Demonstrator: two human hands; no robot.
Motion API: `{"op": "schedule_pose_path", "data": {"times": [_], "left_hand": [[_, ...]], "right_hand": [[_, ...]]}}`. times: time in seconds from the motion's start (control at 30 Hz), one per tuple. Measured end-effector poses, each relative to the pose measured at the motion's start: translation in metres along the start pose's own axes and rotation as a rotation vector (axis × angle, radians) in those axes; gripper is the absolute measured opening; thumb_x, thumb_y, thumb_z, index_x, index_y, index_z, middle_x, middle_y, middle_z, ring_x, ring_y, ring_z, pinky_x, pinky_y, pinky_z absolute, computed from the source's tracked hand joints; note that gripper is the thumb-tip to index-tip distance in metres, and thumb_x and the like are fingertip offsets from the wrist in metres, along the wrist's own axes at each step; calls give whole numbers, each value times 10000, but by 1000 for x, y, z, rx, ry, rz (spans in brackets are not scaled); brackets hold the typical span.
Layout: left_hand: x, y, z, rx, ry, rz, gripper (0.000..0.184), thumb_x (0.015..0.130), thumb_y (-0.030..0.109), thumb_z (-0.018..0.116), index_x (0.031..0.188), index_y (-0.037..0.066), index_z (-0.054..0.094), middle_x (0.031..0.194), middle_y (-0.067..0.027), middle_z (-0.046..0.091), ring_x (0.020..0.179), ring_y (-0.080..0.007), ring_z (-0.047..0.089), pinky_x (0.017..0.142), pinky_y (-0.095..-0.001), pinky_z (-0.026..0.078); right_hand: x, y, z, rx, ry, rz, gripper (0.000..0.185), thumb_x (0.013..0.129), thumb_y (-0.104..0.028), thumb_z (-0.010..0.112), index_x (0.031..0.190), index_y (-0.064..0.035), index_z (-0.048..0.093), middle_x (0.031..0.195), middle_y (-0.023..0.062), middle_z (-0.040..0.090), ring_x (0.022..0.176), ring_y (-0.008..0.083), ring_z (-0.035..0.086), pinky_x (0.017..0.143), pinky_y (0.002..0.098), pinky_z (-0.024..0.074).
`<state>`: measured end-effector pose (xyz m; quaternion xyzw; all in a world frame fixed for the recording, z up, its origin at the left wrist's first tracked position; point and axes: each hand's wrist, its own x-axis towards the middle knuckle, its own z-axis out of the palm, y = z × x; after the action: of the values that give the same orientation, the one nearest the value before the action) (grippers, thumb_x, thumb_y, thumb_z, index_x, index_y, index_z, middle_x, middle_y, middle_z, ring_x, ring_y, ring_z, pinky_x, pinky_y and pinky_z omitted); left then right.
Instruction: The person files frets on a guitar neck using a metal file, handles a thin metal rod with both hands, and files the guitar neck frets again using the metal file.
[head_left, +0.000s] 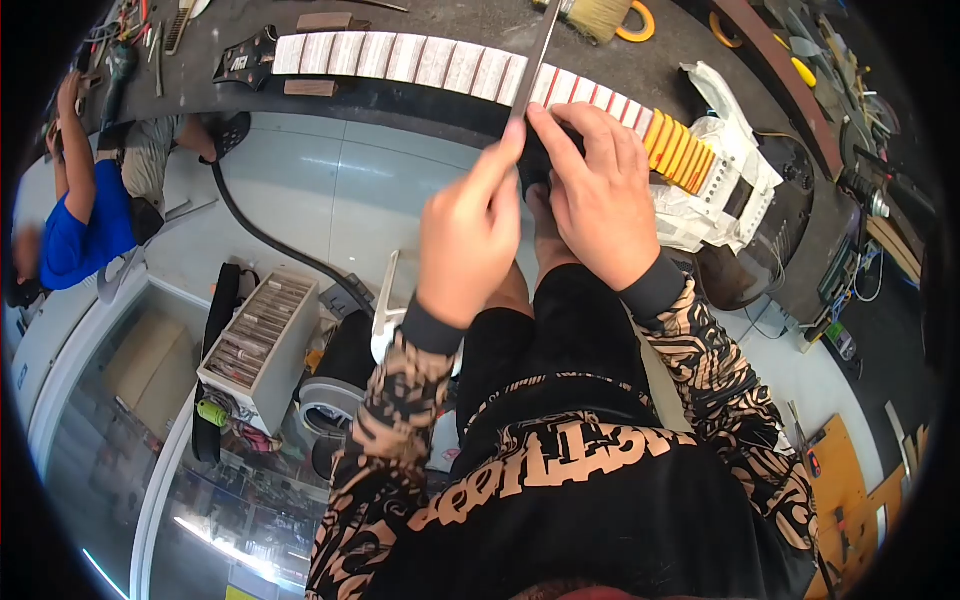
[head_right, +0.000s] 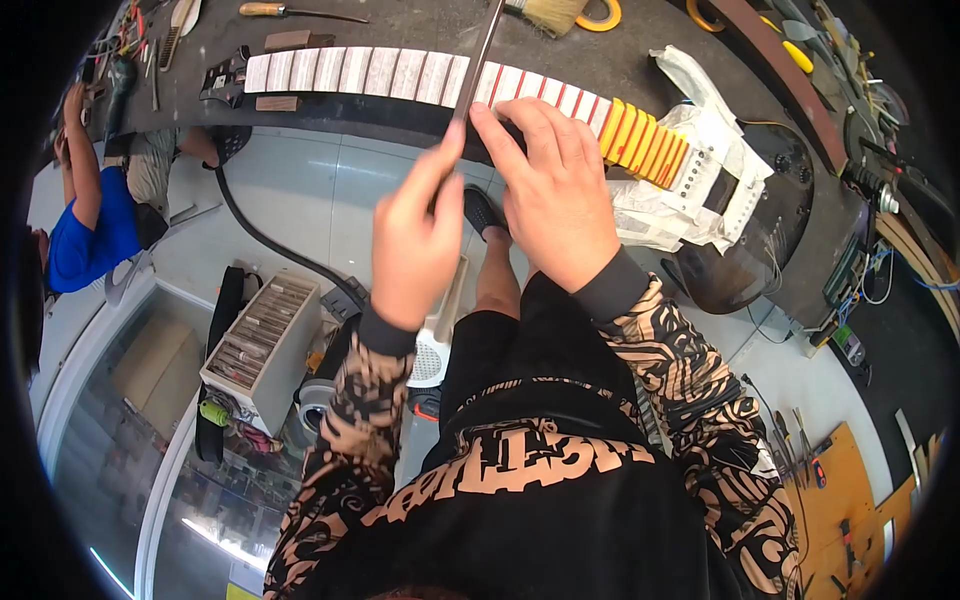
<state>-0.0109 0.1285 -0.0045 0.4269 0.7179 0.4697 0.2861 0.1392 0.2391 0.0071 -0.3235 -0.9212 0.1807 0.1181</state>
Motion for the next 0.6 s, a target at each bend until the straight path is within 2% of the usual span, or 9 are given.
{"op": "schedule_pose_path", "data": {"times": [0.07,0.13,0.2,0.33,0.37,0.47,0.53,0.57,0.6], "left_hand": [[43,8,10,1,-23,-40,448,1086,70,687,1531,73,743,1151,-271,813,940,-490,784,803,-477,624],[53,26,2,-62,-50,-118,468,1127,12,683,1594,10,687,967,-93,772,817,-64,637,728,-270,513],[37,38,-10,-322,-16,-204,500,1134,8,697,1629,3,624,893,21,663,790,-17,518,697,-237,447],[-8,62,-74,-203,-122,-351,355,1116,23,737,1456,-5,639,802,38,638,708,-29,573,631,-233,434],[-20,74,-89,-229,-122,-437,256,1101,18,750,1345,-25,685,781,37,644,726,-18,542,639,-257,444],[-48,101,-141,-339,-337,-699,240,1113,83,753,1332,-10,720,823,-40,755,605,-89,646,530,-259,497],[-66,116,-163,-455,-381,-801,220,1112,97,762,1296,-16,723,829,-59,758,604,-103,650,535,-255,504],[-76,121,-171,-501,-378,-804,207,1118,114,760,1278,-12,726,844,-70,771,612,-110,662,544,-259,509],[-86,124,-179,-551,-377,-806,197,1124,131,757,1260,-9,729,859,-80,784,620,-116,674,552,-262,514]], "right_hand": [[-1,0,-4,22,-16,4,825,825,28,731,1632,-112,627,1536,94,611,1493,339,568,1251,517,440],[2,3,-10,72,-27,2,807,835,27,723,1626,-99,626,1539,102,615,1494,350,574,1254,521,443],[1,3,-22,176,-1,11,791,842,59,719,1614,-83,627,1545,132,609,1497,388,573,1266,536,450],[3,-7,-56,210,182,-72,788,831,82,744,1593,-86,634,1556,152,605,1535,400,557,1290,580,442],[5,-16,-66,259,165,-155,776,842,55,754,1594,-98,639,1558,152,609,1541,394,555,1297,582,433],[19,-48,-89,315,9,-462,713,876,-88,812,1573,-112,666,1442,125,667,1472,340,610,1324,569,405],[25,-65,-87,362,-193,-694,620,913,-212,821,1508,-100,688,1237,83,729,1310,281,695,1264,530,450],[24,-76,-78,341,-219,-783,422,955,-274,802,1333,-103,723,1015,29,747,1100,251,765,1137,477,513],[24,-86,-71,328,-330,-845,250,1013,-302,748,1187,-125,719,947,30,781,990,258,804,1001,452,548]]}}
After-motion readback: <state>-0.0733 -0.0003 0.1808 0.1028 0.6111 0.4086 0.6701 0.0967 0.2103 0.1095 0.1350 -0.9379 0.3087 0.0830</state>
